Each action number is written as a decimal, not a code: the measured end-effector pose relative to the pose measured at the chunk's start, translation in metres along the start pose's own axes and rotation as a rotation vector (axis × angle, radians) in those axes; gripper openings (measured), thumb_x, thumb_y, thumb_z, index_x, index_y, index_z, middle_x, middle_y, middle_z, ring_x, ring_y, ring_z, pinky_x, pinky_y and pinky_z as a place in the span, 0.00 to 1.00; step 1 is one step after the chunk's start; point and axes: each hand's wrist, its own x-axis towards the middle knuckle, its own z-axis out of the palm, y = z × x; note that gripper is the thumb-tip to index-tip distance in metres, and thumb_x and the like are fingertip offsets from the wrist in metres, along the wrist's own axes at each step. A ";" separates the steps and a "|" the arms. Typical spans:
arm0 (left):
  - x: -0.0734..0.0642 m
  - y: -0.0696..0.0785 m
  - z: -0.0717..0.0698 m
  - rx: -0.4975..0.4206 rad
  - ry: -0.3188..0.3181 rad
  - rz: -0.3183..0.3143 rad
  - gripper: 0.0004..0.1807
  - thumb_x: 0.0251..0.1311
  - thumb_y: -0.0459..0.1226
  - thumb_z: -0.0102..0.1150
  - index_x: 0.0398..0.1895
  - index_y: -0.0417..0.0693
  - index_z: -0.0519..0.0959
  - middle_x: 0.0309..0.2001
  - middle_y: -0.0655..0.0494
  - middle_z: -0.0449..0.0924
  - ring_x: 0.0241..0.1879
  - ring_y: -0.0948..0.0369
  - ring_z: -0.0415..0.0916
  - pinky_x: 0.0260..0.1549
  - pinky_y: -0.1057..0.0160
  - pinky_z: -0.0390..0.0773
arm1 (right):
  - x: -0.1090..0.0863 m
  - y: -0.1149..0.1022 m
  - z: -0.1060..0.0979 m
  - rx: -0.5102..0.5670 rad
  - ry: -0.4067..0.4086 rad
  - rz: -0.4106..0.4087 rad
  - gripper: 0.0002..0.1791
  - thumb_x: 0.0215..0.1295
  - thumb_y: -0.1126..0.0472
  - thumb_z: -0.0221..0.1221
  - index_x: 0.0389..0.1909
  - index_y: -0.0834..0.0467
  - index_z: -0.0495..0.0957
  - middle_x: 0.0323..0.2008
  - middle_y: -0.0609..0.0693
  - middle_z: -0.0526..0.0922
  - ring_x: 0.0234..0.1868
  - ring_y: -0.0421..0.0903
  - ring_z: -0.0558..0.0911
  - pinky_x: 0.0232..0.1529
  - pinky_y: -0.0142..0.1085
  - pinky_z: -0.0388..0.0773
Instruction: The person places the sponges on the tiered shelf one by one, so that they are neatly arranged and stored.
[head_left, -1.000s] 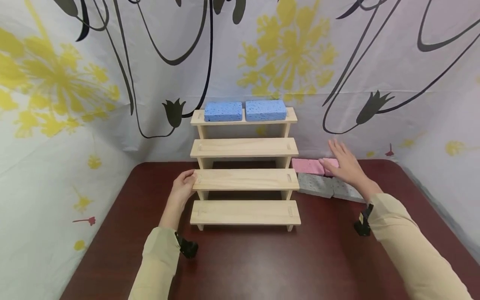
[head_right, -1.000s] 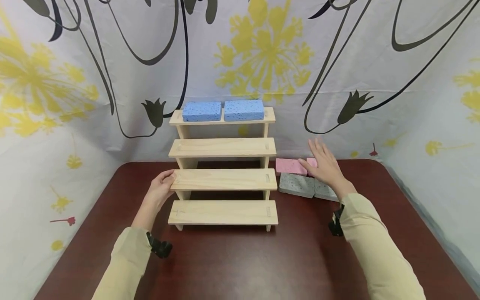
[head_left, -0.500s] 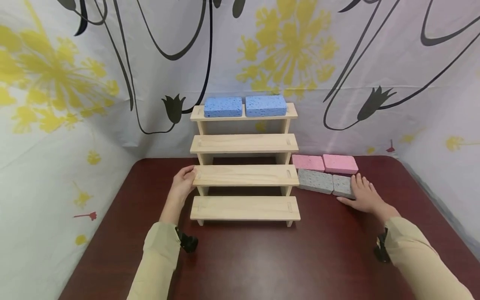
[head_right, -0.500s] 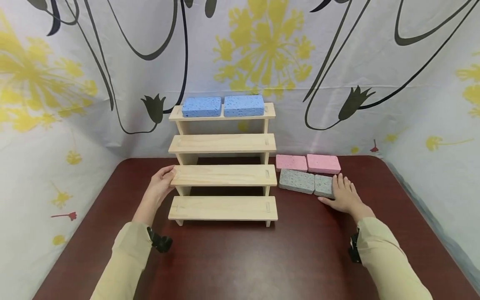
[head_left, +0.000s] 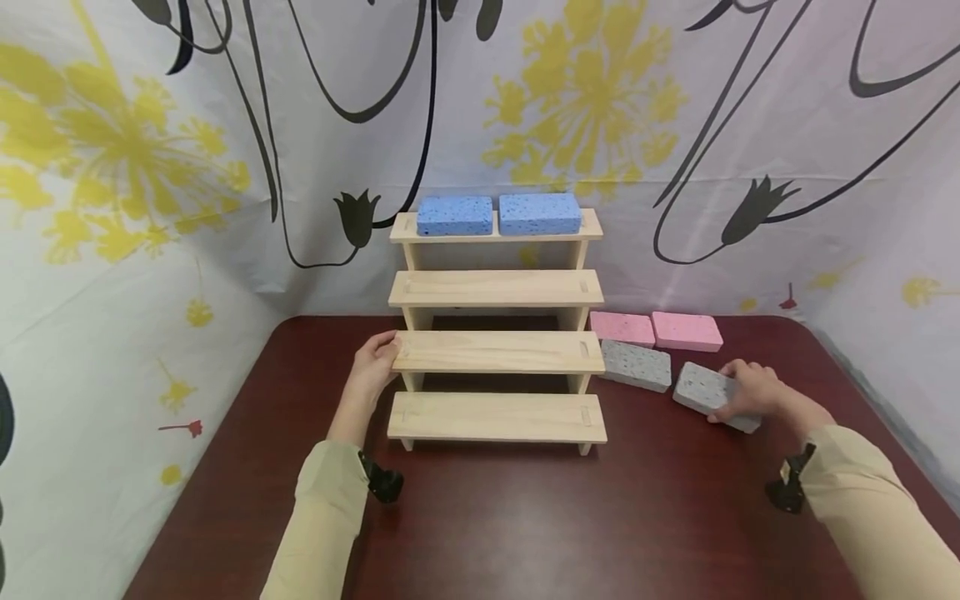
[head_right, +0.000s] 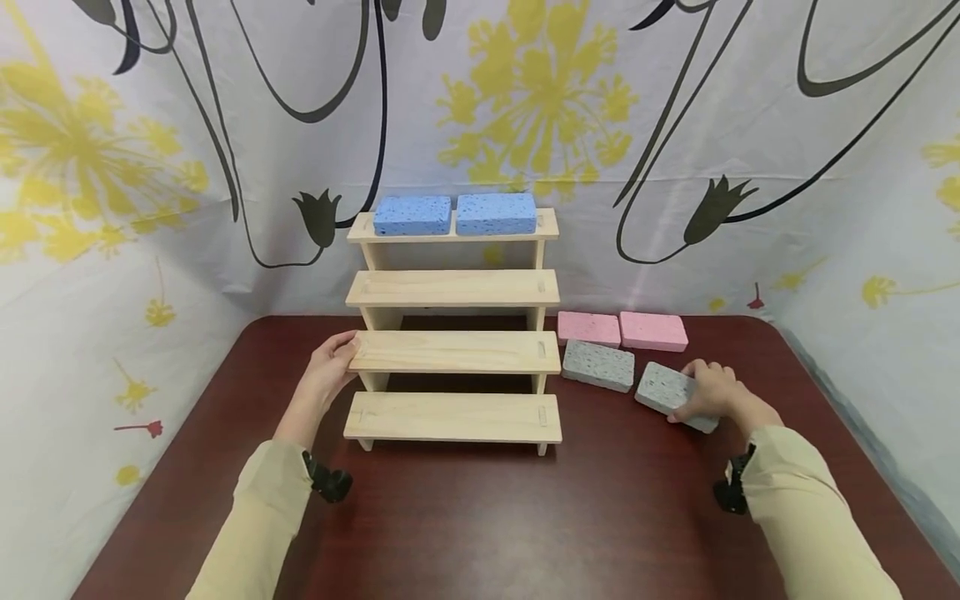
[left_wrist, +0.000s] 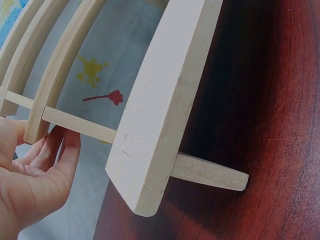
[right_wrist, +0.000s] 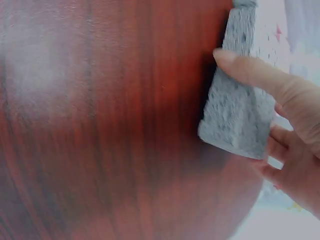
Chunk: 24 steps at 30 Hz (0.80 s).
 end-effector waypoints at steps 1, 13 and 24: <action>0.000 0.000 0.000 0.005 -0.002 -0.001 0.25 0.69 0.41 0.41 0.66 0.44 0.58 0.62 0.39 0.65 0.54 0.54 0.68 0.60 0.54 0.68 | -0.002 0.001 -0.002 0.004 -0.016 -0.009 0.48 0.32 0.42 0.72 0.46 0.72 0.64 0.38 0.70 0.71 0.39 0.63 0.68 0.35 0.47 0.66; -0.001 0.001 0.000 0.016 -0.003 -0.003 0.25 0.69 0.41 0.41 0.66 0.44 0.58 0.62 0.40 0.65 0.56 0.52 0.67 0.59 0.54 0.68 | 0.000 -0.042 -0.045 0.144 -0.115 -0.137 0.43 0.40 0.47 0.70 0.47 0.71 0.60 0.38 0.59 0.72 0.37 0.48 0.73 0.32 0.33 0.71; -0.002 0.001 0.001 0.013 0.006 -0.020 0.24 0.69 0.41 0.41 0.66 0.46 0.59 0.63 0.41 0.64 0.58 0.52 0.66 0.60 0.54 0.67 | 0.006 -0.102 -0.082 0.096 -0.003 -0.267 0.44 0.38 0.48 0.72 0.50 0.72 0.64 0.46 0.66 0.72 0.45 0.56 0.71 0.43 0.46 0.72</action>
